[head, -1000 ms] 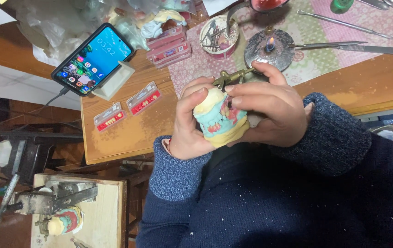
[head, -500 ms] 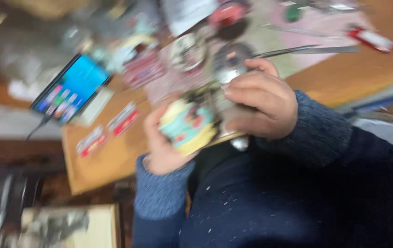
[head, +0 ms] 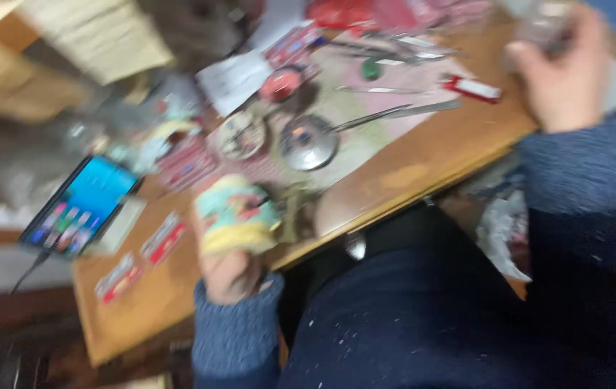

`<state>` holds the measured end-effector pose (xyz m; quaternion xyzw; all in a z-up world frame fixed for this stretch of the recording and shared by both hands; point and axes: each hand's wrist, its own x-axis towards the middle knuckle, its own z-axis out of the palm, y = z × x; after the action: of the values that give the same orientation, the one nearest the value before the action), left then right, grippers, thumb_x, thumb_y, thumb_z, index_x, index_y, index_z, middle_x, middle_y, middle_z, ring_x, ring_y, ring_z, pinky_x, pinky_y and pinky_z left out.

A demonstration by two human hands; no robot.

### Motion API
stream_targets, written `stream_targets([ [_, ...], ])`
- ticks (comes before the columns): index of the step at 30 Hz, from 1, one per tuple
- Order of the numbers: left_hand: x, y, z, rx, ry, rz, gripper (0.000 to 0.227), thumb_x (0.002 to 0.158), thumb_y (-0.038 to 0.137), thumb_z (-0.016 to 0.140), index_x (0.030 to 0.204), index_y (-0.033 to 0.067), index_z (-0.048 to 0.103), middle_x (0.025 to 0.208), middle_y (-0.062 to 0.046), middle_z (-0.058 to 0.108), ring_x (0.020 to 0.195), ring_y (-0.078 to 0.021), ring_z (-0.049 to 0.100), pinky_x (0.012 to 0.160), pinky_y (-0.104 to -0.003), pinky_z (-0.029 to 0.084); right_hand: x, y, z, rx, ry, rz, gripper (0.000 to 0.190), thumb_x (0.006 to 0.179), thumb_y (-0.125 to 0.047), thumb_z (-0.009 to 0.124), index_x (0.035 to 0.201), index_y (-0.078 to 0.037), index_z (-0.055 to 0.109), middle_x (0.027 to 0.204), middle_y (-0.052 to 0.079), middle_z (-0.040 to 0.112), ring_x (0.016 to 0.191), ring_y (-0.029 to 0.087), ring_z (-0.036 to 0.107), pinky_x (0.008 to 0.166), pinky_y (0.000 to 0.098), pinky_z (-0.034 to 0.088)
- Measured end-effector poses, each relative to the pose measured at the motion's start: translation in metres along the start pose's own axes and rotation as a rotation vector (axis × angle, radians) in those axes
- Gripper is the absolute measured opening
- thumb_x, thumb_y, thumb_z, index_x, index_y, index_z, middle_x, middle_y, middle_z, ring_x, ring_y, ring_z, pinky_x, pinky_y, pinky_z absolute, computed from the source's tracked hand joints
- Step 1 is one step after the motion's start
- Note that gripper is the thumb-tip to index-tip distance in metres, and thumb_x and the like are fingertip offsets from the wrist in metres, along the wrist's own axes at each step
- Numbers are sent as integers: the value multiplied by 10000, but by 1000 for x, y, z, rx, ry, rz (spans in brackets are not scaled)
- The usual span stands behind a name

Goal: The person works on a dental model, using a metal tool to apply a pink substance to the gum area. They then place artificial teeth into the model and adjust them by hand.

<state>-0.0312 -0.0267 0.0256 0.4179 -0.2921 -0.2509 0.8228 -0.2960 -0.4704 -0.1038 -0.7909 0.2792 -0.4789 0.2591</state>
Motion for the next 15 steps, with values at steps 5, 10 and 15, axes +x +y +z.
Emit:
stream_targets([
  [5, 4, -15, -16, -144, -91, -40, 1067, 830, 490, 871, 1575, -81, 363, 1349, -174, 583, 1244, -282, 593, 1125, -416, 465, -31, 21, 24, 454, -148, 296, 234, 1103, -21, 627, 1330, 32, 611, 1282, 90, 664, 1155, 178, 658, 1084, 304, 553],
  [10, 5, -28, -28, -130, -46, 5, 990, 903, 571, 790, 1530, -80, 386, 1325, -186, 597, 1225, -289, 604, 1112, -419, 470, -22, -226, 37, 569, -245, 92, 448, 967, -19, 796, 1309, 32, 512, 1267, 55, 643, 1163, 158, 679, 1034, 311, 580],
  [15, 4, -31, -34, -114, -33, -60, 930, 965, 547, 722, 1541, -88, 361, 1388, -233, 590, 1270, -323, 605, 1162, -455, 457, -26, -286, 71, 409, -579, -199, 681, 727, -237, 885, 1300, -13, 593, 1193, 152, 674, 1078, 290, 673, 964, 385, 541],
])
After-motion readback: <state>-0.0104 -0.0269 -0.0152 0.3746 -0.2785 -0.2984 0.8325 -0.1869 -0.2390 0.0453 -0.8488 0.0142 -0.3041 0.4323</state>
